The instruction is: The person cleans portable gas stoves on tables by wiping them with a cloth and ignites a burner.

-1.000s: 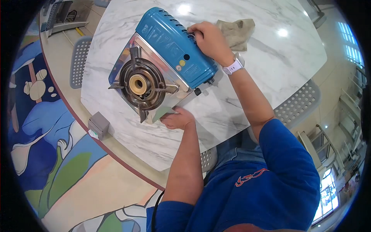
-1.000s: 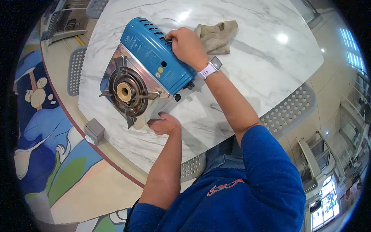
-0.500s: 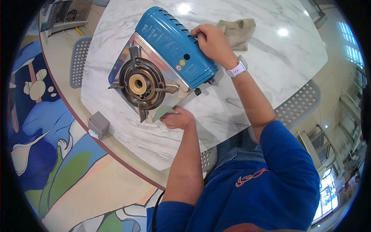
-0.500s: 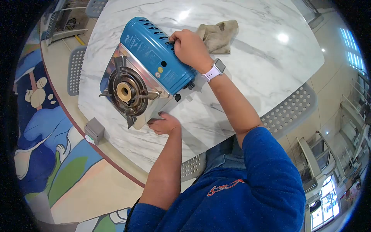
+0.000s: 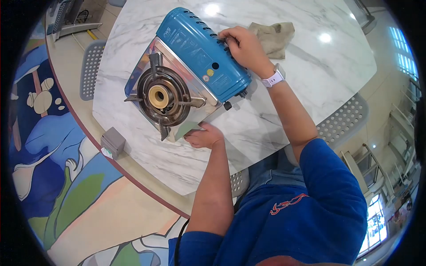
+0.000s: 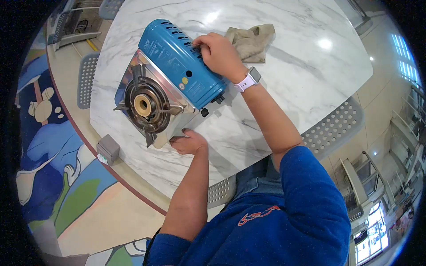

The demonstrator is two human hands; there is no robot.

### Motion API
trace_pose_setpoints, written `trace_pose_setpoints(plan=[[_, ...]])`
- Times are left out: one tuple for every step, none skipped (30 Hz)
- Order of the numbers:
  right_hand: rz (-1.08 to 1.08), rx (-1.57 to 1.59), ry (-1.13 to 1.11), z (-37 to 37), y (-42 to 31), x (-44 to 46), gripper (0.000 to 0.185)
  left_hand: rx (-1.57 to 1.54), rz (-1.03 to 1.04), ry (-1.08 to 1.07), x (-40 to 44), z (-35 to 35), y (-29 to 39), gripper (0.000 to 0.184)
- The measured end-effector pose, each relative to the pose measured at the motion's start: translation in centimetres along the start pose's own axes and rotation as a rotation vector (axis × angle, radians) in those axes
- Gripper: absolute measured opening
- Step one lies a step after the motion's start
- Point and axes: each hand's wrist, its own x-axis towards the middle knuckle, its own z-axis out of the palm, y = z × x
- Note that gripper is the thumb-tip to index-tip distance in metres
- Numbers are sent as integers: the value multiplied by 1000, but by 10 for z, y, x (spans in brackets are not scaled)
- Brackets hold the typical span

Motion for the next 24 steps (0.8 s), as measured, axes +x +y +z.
trace_pose_setpoints(plan=[[20, -27, -13, 1, 7, 0, 19, 3, 7, 14, 0, -1, 1, 74], [41, -54, -26, 3, 15, 0, 19, 6, 15, 27, 0, -2, 2, 74], [62, -81, -37, 1, 12, 2, 19, 9, 25, 40, 1, -2, 3, 74], [39, -56, -16, -1, 8, 3, 20, -2, 10, 15, 1, -3, 4, 72], [17, -29, 3, -3, 4, 1, 20, -9, -6, -11, 1, -3, 5, 70], [-5, -2, 20, -4, -4, 0, 21, -16, -24, -38, 1, -5, 5, 68], [-12, 14, 28, -3, -9, 0, 21, -18, -33, -51, 1, -7, 6, 69], [-20, 29, 36, -2, -13, 0, 21, -22, -43, -64, 0, -9, 7, 69], [-29, 44, 46, -2, -15, 0, 21, -26, -53, -77, 0, -10, 8, 69], [-17, 14, 45, 0, -10, 1, 21, -26, -49, -81, 1, -10, 8, 69], [-5, -16, 45, 3, 1, 2, 21, -26, -46, -85, 1, -10, 8, 69], [7, -46, 44, 4, 5, 3, 21, -25, -43, -88, 1, -10, 8, 69], [29, -54, 34, 5, 9, 3, 20, -24, -49, -90, 0, -10, 8, 69], [50, -62, 25, 6, 13, 2, 20, -23, -54, -92, 0, -10, 8, 69], [71, -69, 16, 5, 7, 5, 20, -21, -60, -92, 1, -9, 7, 69], [37, -24, 29, 4, 0, 4, 20, -26, -63, -94, 1, -8, 6, 69], [3, 20, 42, 2, -7, 2, 21, -30, -67, -97, 1, -7, 4, 70], [-33, 62, 57, 0, -15, 2, 21, -38, -70, -101, 1, -8, 5, 70], [-15, 68, 60, 1, -15, 2, 21, -39, -80, -119, 0, -10, 7, 70], [1, 74, 65, 2, -14, 1, 21, -41, -88, -137, 1, -13, 9, 70], [17, 80, 71, 4, -11, 1, 21, -45, -96, -154, 1, -15, 11, 70], [49, 46, 53, 5, -4, 1, 21, -43, -91, -147, 2, -14, 12, 70], [85, 13, 34, 7, 7, 2, 22, -39, -85, -142, 1, -14, 11, 70], [122, -21, 15, 4, 5, 4, 22, -34, -78, -138, 1, -12, 10, 70]])
